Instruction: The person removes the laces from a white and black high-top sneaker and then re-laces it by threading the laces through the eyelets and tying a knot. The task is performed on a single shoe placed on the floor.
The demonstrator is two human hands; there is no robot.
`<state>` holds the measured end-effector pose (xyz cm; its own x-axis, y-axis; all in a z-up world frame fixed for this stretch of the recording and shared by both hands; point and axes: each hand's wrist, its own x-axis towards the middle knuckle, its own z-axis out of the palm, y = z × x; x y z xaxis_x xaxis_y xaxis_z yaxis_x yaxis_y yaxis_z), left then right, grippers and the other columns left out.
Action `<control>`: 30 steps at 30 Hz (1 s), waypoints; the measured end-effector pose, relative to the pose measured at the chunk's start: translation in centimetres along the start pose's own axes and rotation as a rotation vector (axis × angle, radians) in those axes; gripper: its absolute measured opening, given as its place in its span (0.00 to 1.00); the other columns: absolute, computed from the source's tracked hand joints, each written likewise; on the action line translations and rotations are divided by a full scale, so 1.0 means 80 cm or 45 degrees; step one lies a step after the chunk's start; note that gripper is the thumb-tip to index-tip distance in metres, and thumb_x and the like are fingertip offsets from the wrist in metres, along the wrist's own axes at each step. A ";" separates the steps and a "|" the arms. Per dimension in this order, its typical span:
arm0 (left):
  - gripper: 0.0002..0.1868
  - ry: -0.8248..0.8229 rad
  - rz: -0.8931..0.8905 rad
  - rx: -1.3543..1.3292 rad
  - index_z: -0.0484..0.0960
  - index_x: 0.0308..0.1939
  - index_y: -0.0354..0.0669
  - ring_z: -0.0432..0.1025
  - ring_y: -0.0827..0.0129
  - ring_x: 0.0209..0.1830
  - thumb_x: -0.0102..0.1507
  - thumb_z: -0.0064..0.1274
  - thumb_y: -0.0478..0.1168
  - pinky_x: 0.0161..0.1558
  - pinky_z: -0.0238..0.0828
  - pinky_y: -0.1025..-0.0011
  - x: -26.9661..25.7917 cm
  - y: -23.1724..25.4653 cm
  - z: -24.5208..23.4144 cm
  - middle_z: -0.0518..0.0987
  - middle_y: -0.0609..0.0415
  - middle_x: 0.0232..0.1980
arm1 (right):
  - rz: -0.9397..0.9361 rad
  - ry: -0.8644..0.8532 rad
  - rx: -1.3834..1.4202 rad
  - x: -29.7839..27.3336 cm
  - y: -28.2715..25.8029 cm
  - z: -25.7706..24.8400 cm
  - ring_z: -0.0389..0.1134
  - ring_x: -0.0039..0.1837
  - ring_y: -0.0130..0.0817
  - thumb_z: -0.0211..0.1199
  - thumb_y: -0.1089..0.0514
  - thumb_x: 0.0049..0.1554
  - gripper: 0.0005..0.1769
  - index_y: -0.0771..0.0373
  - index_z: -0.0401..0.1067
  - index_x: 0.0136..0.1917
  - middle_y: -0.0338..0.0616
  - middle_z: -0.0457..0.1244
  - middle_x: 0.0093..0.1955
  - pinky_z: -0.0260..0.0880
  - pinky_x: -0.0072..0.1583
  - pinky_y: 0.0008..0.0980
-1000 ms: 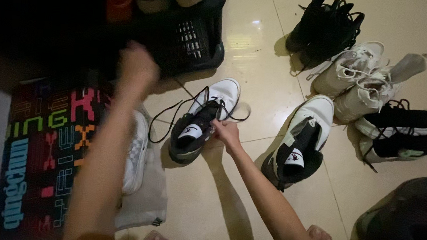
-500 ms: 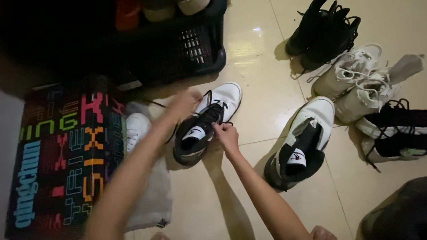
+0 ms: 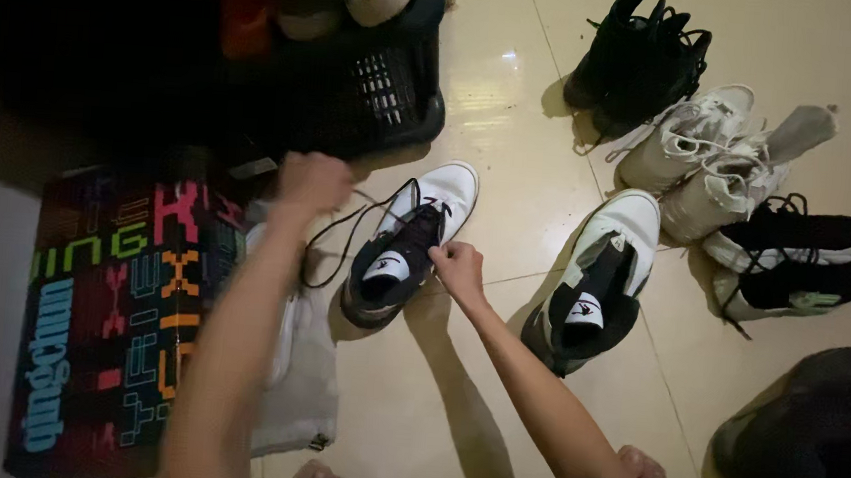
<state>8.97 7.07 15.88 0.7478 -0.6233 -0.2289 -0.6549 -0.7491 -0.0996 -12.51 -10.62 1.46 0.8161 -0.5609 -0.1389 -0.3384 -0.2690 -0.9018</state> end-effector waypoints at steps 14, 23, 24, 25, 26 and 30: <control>0.11 -1.480 -0.081 -0.431 0.90 0.44 0.45 0.81 0.64 0.43 0.62 0.60 0.44 0.49 0.78 0.60 -0.005 0.015 0.161 0.87 0.52 0.47 | -0.155 -0.398 -0.431 0.068 0.010 -0.098 0.66 0.32 0.42 0.70 0.51 0.51 0.19 0.70 0.74 0.30 0.53 0.62 0.25 0.69 0.40 0.41; 0.23 0.580 0.399 -0.266 0.82 0.61 0.54 0.60 0.46 0.73 0.62 0.47 0.36 0.65 0.61 0.49 -0.001 0.104 0.132 0.67 0.41 0.72 | -0.324 -0.540 -0.437 0.067 -0.050 -0.112 0.73 0.43 0.40 0.72 0.59 0.44 0.14 0.63 0.77 0.45 0.47 0.71 0.40 0.73 0.47 0.37; 0.19 0.571 0.413 -0.172 0.83 0.55 0.54 0.61 0.48 0.73 0.61 0.48 0.38 0.66 0.61 0.49 0.003 0.112 0.131 0.69 0.43 0.70 | -0.369 -0.554 -0.443 0.066 -0.059 -0.103 0.74 0.45 0.41 0.70 0.60 0.44 0.15 0.62 0.77 0.47 0.47 0.72 0.42 0.73 0.49 0.37; 0.16 0.562 0.426 -0.078 0.85 0.50 0.54 0.62 0.49 0.73 0.60 0.50 0.39 0.67 0.60 0.48 0.006 0.116 0.131 0.71 0.45 0.68 | -0.413 -0.568 -0.448 0.064 -0.067 -0.095 0.75 0.48 0.42 0.69 0.62 0.44 0.15 0.61 0.78 0.48 0.48 0.73 0.44 0.74 0.51 0.37; 0.15 0.348 0.381 -0.001 0.85 0.49 0.55 0.65 0.53 0.70 0.60 0.50 0.41 0.69 0.59 0.47 0.010 0.116 0.131 0.74 0.47 0.65 | -0.468 -0.577 -0.438 0.060 -0.074 -0.087 0.75 0.49 0.43 0.67 0.62 0.46 0.16 0.60 0.78 0.50 0.49 0.72 0.45 0.74 0.52 0.37; 0.13 -0.065 0.110 -0.115 0.88 0.45 0.53 0.76 0.53 0.56 0.65 0.49 0.47 0.60 0.68 0.47 0.026 0.080 0.117 0.83 0.49 0.52 | -0.492 -0.729 -0.508 0.035 -0.098 -0.070 0.74 0.51 0.50 0.61 0.63 0.49 0.19 0.55 0.78 0.55 0.51 0.72 0.48 0.74 0.54 0.42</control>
<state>5.33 3.10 5.69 0.6808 -0.6759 -0.2822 -0.7025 -0.7116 0.0095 -10.20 -14.41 10.45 0.9872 0.0895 -0.1323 -0.0358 -0.6832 -0.7293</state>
